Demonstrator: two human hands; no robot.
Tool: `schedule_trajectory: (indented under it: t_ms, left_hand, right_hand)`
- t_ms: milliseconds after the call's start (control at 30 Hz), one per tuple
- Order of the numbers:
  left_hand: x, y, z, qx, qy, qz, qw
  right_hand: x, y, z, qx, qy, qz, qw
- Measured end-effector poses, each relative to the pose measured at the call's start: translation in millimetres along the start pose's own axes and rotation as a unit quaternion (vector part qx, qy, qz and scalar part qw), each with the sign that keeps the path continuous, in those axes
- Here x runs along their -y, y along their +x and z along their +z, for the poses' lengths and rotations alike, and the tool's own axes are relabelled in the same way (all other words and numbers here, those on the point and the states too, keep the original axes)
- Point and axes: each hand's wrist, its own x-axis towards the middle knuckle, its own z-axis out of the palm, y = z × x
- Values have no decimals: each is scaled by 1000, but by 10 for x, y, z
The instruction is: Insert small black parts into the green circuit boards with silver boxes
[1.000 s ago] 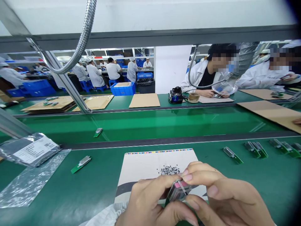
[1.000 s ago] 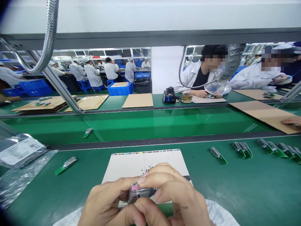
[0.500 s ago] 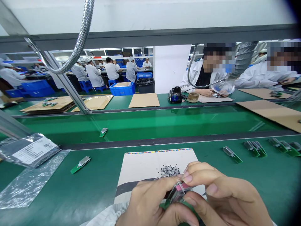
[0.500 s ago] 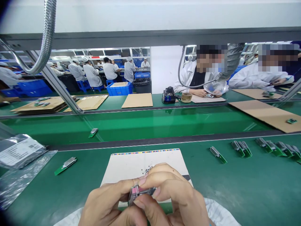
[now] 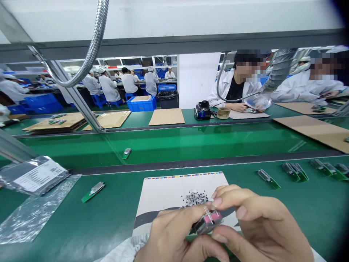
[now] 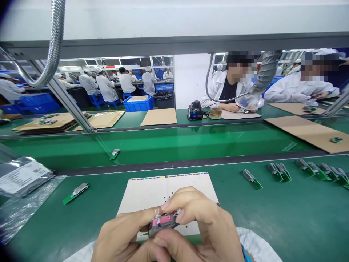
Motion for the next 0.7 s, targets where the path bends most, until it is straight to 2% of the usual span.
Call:
schedule_trajectory:
  t_ms: [167,233,333,433,500,533,567,600,633,700]
  left_hand:
    - [31,68,-50,-17,7,-12,1000]
    - [38,57,-34,3,-27,-40,999]
    - [86,35,20,48,-117,-115,985]
    - [305,134,42,62,-160,-155,973]
    - [593,319,-13,40,-84,-154,984]
    - [772,441,-69,22,-4,-154,988]
    - [964,571,-140,-8,104,-173,979]
    - [1157,701,-222,-26,146,-191,970]
    - [1342,824,-307,-41,172,-206,962]
    - [1651,1023,-463,-58,216,-235,946]
  right_hand:
    - [-18,65,-186,93,-151,54,983]
    - [-37,96,-230,137,-184,62,971]
    - [-92,115,-264,152,-192,52,968]
    - [-213,109,-353,136,-198,58,969]
    - [-354,116,-499,116,-237,102,959]
    - [-443,128,-602,107,-274,130,947]
    - [-544,145,-725,97,-327,161,926]
    - [-653,164,-862,87,-385,184,900]
    - [-766,181,-1010,92,-440,210,868]
    - [-991,195,-1314,124,-556,276,774]
